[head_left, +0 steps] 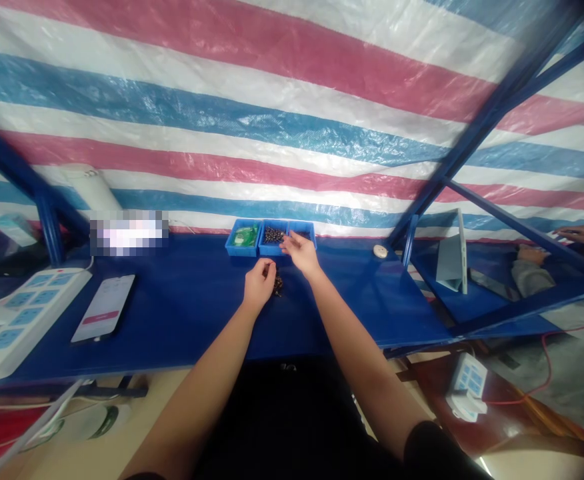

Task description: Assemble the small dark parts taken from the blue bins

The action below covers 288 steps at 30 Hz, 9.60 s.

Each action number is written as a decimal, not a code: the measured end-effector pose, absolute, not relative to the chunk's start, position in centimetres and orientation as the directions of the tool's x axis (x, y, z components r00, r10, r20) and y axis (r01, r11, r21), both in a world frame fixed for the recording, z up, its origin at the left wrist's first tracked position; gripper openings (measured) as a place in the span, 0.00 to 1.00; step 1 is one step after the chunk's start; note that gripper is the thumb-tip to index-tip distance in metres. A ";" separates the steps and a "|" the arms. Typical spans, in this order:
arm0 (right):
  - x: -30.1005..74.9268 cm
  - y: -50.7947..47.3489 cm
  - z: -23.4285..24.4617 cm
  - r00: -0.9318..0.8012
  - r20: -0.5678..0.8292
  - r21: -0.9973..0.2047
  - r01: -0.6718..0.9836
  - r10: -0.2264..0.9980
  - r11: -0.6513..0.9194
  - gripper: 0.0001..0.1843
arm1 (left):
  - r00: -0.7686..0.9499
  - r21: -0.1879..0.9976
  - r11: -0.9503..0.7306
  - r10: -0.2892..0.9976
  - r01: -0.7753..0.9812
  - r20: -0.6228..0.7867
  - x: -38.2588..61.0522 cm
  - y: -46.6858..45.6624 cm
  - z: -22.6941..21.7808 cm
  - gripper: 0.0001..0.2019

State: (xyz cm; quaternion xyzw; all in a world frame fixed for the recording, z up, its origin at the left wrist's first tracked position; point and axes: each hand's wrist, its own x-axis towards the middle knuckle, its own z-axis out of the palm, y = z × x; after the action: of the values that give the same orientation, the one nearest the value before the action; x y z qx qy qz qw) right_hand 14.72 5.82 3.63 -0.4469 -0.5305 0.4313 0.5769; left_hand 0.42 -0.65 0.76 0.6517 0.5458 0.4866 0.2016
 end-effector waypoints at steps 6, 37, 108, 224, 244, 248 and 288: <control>16.0 4.4 1.8 -0.020 0.245 -0.952 0.186 0.969 0.244 0.12 | -0.082 0.786 -0.307 0.908 0.537 0.411 0.5 -0.7 0.8 0.11; 16.0 0.2 0.1 0.023 0.250 -0.968 0.025 0.968 0.250 0.18 | 0.131 0.686 -0.482 0.857 0.545 0.498 0.9 -0.5 0.3 0.11; 15.7 -1.4 0.4 0.002 0.312 -0.947 0.085 0.950 0.311 0.17 | 0.162 0.727 -0.421 0.901 0.542 0.401 0.9 -1.1 1.2 0.12; 15.9 -1.3 0.8 0.044 0.300 -0.954 0.038 0.953 0.298 0.18 | 0.176 0.767 -0.441 0.896 0.466 0.408 0.9 -1.2 1.3 0.12; 15.9 -1.3 0.7 0.058 0.300 -0.954 0.029 0.952 0.299 0.17 | 0.191 0.790 -0.426 0.905 0.441 0.381 0.8 -1.2 1.4 0.14; 16.1 -1.3 0.8 0.067 0.305 -0.952 0.049 0.950 0.302 0.19 | 0.144 0.800 -0.424 0.904 0.426 0.402 0.9 -1.2 1.1 0.14; 16.0 -1.2 0.5 0.056 0.348 -0.938 0.011 0.936 0.348 0.18 | 0.131 0.821 -0.421 0.906 0.386 0.403 1.0 -1.2 1.2 0.14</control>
State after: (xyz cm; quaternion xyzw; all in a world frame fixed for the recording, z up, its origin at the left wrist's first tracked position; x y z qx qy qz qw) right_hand 15.99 -1.20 0.51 -0.4183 -0.5662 0.3890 0.5943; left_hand 1.02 -1.25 1.23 0.6993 0.4619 0.4704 0.2763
